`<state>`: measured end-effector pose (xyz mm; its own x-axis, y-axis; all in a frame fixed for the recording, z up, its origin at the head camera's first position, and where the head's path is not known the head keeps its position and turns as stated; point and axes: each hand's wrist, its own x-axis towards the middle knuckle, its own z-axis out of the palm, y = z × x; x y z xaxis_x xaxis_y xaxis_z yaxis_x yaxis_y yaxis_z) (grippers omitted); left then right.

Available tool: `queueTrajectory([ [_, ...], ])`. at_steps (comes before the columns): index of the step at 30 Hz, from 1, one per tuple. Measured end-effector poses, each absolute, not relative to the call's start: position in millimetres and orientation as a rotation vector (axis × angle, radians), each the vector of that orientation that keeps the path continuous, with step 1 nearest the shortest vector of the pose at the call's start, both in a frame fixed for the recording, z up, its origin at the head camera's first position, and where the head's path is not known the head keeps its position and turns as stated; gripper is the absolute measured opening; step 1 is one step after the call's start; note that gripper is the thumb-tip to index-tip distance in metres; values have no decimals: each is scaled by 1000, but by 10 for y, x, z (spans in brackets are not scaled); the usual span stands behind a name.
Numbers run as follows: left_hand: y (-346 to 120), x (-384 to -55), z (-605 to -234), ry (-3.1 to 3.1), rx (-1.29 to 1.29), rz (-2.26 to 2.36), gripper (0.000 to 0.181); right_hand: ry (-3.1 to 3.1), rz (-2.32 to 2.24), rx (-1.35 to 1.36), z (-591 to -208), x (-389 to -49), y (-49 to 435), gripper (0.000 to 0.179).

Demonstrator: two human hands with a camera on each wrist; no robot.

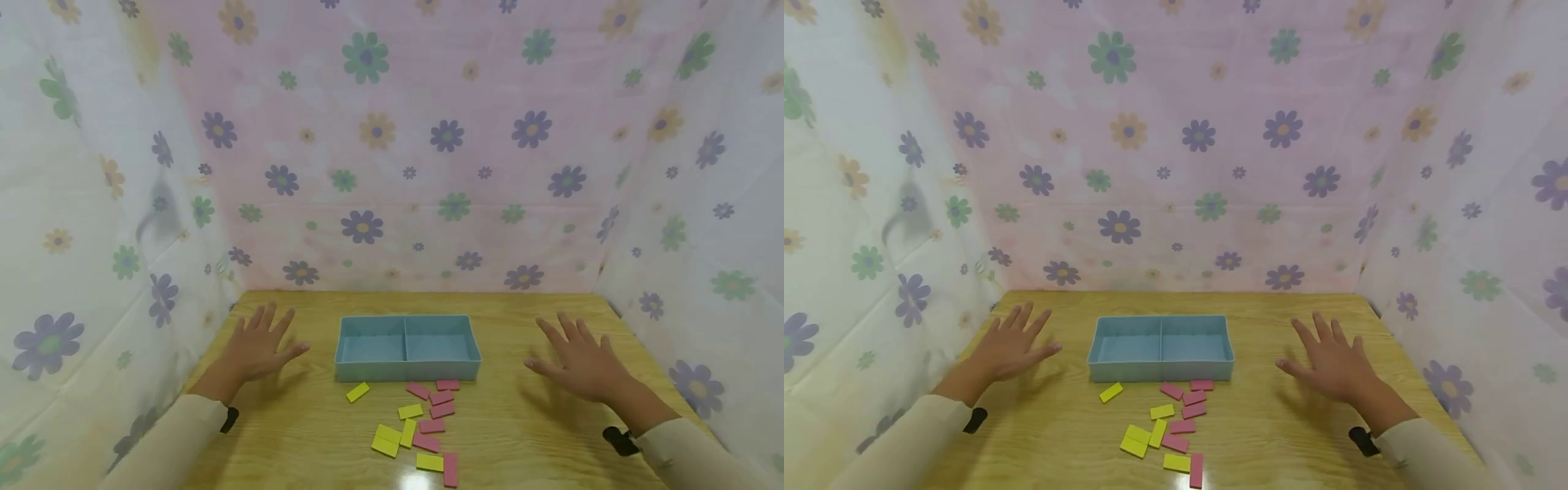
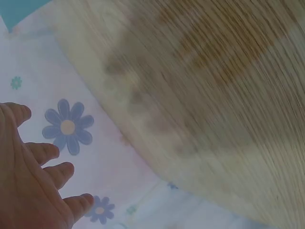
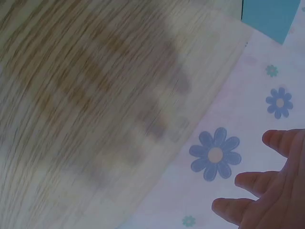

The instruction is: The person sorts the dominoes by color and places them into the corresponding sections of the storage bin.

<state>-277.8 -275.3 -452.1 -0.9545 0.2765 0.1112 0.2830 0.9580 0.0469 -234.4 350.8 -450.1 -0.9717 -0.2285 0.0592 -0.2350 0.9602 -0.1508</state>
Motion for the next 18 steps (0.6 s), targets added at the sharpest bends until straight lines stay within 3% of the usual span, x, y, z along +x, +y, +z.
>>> queueTrajectory([
  [18,-2333,-2815,-4686,-3043,-498,-350,89,-2984,311,456,-4628,-2299,3112,91],
])
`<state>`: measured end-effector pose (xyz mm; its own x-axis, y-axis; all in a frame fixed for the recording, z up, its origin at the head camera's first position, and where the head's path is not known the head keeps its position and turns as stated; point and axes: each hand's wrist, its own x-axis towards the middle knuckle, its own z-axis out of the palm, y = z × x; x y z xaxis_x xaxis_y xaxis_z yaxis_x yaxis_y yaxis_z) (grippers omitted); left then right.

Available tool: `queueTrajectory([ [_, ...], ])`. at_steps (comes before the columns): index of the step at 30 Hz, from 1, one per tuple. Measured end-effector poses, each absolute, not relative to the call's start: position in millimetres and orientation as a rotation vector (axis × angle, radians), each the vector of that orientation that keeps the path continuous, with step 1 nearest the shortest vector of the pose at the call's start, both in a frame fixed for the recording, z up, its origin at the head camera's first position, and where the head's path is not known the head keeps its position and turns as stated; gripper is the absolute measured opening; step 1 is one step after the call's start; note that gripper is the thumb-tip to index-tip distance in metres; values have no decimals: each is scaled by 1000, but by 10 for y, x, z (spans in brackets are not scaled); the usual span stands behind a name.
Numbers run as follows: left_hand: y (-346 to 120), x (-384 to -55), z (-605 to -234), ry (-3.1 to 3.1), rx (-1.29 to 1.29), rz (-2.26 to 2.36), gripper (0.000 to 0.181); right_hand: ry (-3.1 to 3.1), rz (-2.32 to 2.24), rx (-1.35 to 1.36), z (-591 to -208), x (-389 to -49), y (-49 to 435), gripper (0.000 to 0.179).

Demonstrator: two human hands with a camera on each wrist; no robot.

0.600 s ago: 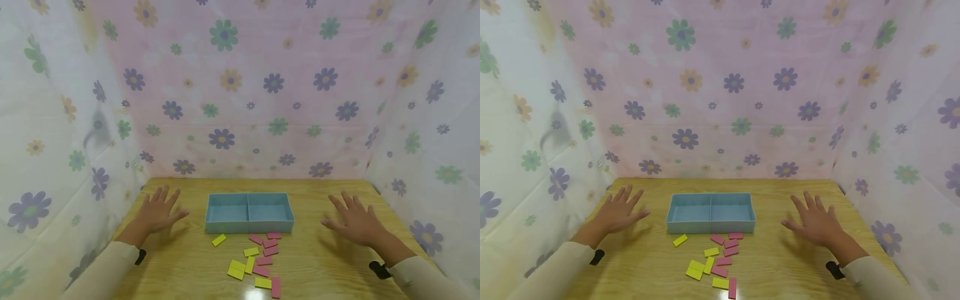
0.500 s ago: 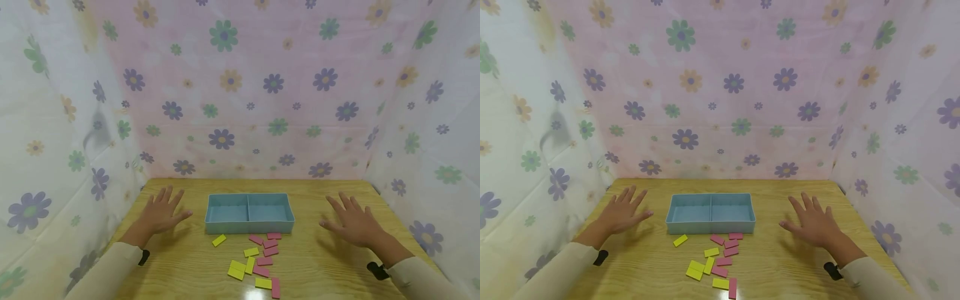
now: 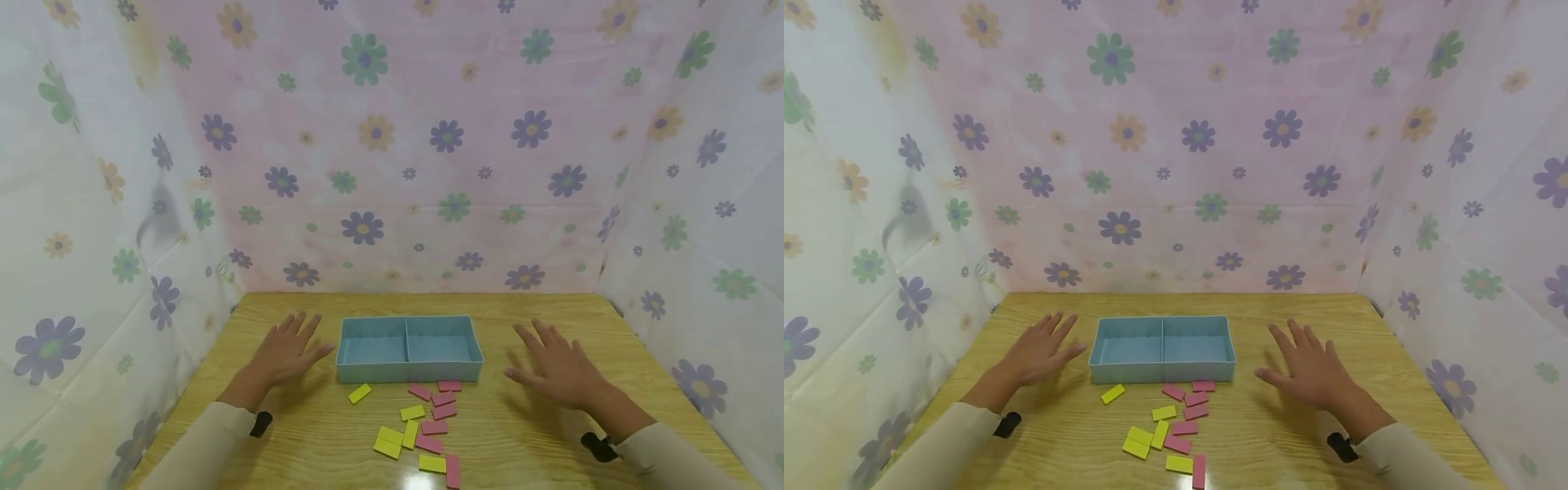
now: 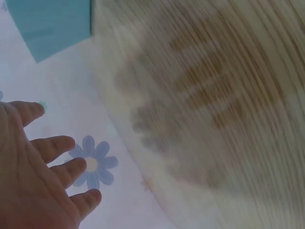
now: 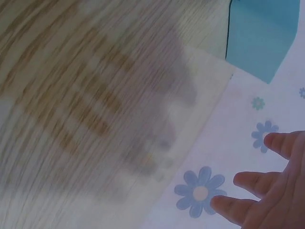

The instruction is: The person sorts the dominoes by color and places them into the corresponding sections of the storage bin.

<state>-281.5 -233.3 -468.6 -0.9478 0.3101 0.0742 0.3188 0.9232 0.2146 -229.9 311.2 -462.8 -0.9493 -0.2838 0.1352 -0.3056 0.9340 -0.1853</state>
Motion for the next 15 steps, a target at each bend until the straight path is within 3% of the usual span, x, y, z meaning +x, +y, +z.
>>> queueTrajectory([
  [7,-2179,-2809,-4689,-3080,-475,-719,91,-2911,377,520,-4647,-2299,2976,84],
  [15,-2014,-2774,-4752,-2970,-428,-1195,88,-2907,554,527,-4735,-2313,2791,61],
])
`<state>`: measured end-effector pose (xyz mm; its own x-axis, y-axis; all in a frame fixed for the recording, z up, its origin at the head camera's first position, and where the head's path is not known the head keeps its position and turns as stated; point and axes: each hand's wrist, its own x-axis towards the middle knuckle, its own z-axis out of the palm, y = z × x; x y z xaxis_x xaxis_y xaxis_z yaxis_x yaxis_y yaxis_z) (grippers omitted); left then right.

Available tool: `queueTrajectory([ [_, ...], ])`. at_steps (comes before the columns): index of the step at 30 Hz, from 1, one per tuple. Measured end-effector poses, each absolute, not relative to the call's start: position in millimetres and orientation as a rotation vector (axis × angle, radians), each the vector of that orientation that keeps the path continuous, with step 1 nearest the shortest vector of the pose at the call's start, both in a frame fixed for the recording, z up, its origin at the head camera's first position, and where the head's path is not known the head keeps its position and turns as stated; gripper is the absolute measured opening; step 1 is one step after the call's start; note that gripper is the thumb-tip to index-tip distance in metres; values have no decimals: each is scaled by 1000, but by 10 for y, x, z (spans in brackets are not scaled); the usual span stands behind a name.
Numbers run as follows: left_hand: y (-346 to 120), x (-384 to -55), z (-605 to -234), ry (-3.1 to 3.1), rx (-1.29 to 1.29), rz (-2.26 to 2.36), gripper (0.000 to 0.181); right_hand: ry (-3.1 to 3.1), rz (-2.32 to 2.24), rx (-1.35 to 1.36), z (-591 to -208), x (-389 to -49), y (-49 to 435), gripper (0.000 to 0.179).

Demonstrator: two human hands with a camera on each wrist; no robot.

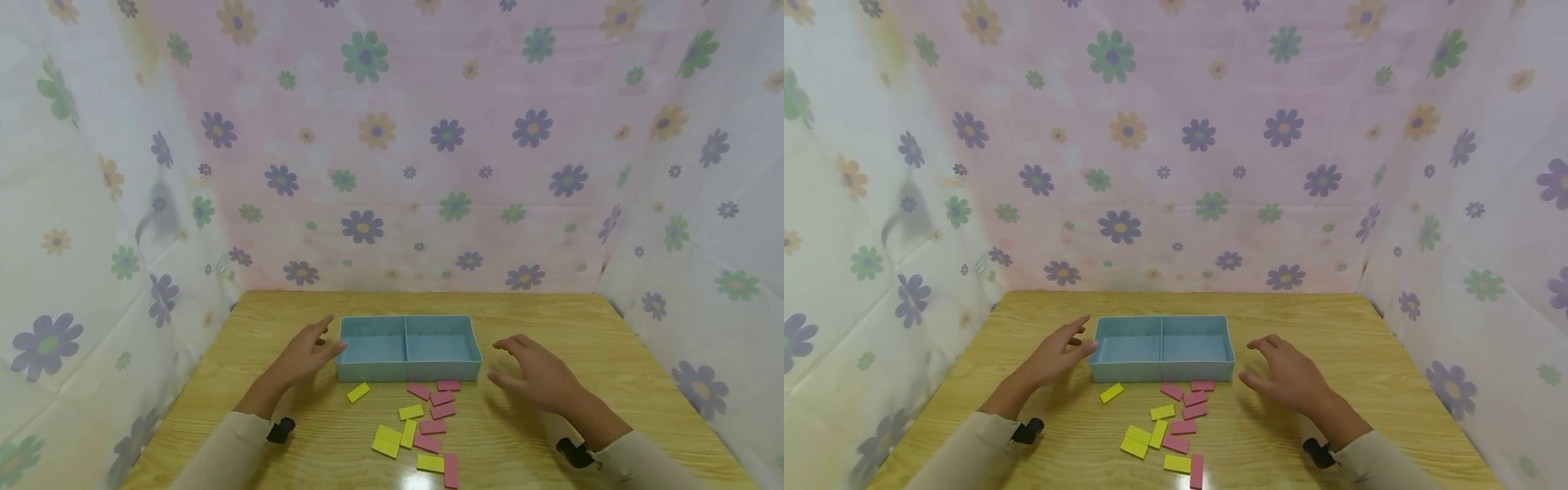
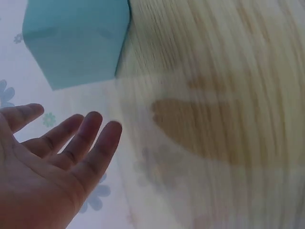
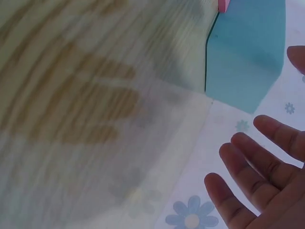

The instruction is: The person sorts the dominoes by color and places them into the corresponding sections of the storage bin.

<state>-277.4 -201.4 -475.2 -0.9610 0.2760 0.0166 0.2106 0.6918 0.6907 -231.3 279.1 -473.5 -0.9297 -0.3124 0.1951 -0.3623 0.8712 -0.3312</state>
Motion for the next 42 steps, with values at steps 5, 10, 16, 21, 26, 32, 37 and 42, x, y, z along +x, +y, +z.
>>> queueTrajectory([
  [5,-1950,-2773,-4811,2703,354,1320,80,-2905,587,554,-4786,-2305,2715,51],
  [10,-1886,-2764,-4888,2570,291,1529,71,-2907,657,548,-4820,-2282,2653,28],
  [16,-1844,-2763,-4927,2467,285,1723,60,-2913,740,617,-4851,-2246,2535,14],
  [21,-1835,-2774,-4935,2361,292,1850,57,-2886,907,670,-4886,-2233,2418,24],
  [26,-1835,-2762,-4988,2314,254,1917,56,-2871,1017,709,-4943,-2251,2307,23],
  [32,-1847,-2756,-5034,2258,234,1979,56,-2880,1035,712,-4965,-2302,2163,22],
  [37,-1868,-2759,-5032,2219,224,2009,57,-2903,1089,700,-4998,-2332,2069,26],
  [42,-1869,-2744,-5034,2196,216,1997,57,-2953,1138,660,-5053,-2342,2031,25],
])
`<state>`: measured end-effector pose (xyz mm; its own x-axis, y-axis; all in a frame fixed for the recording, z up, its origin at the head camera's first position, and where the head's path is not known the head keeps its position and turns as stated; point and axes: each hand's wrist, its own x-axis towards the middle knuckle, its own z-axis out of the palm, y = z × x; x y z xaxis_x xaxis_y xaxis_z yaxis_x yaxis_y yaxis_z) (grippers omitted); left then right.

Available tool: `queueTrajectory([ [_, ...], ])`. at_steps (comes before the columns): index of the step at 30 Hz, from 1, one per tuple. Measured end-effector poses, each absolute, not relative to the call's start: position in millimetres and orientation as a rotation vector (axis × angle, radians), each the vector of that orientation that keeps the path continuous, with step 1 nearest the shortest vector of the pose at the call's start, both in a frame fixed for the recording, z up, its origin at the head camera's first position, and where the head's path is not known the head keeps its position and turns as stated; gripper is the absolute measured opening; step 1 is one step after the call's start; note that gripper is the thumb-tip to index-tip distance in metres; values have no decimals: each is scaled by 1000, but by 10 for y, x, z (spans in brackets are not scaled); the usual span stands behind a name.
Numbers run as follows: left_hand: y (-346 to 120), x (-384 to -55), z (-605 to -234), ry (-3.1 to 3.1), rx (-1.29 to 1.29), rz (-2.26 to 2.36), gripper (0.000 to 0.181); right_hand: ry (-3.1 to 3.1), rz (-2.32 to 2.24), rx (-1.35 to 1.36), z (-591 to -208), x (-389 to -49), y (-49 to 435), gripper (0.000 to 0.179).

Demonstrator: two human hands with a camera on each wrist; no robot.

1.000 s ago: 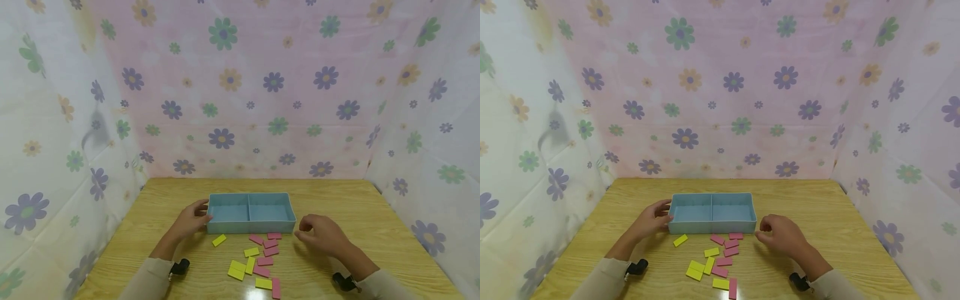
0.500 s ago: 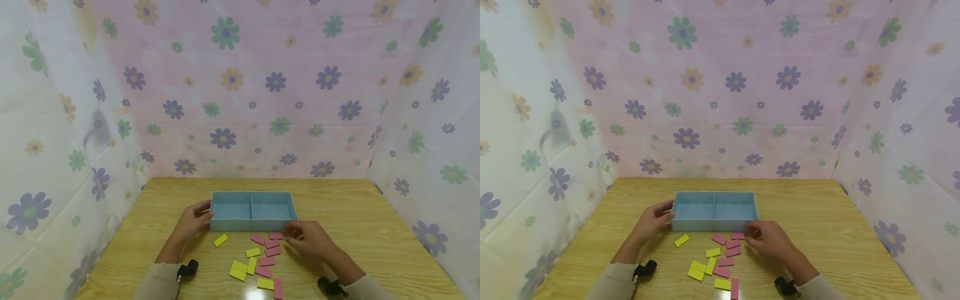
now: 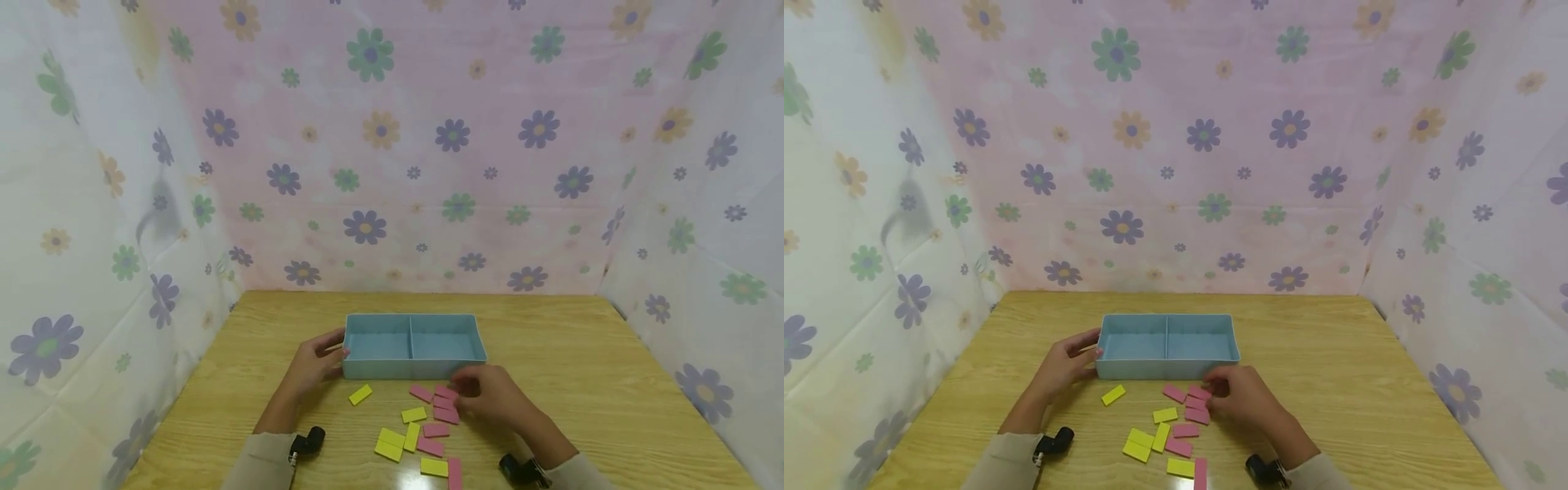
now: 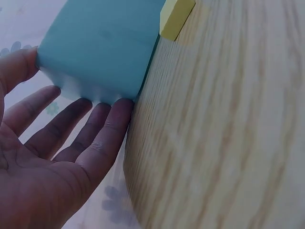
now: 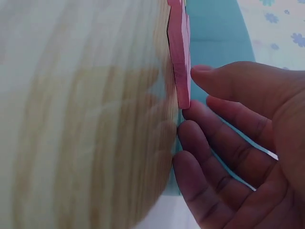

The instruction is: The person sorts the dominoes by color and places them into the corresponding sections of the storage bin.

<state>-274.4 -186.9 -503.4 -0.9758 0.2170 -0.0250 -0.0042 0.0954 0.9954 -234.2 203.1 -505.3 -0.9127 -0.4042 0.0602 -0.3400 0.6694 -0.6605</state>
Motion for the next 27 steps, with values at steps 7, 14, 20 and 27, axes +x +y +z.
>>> queueTrajectory([
  [7,-1852,-2733,-5061,2170,209,2005,59,2716,-1141,-503,-5055,-2287,1943,22],
  [14,-1866,-2739,-5098,2180,196,2016,61,2732,-1111,-429,-5021,-2228,1860,18],
  [20,-1871,-2751,-5144,2165,193,2029,62,2721,-1082,-348,-5022,-2240,1860,13],
  [27,-1867,-2764,-5106,2162,198,2034,60,2707,-1123,-382,-5018,-2248,1883,14],
])
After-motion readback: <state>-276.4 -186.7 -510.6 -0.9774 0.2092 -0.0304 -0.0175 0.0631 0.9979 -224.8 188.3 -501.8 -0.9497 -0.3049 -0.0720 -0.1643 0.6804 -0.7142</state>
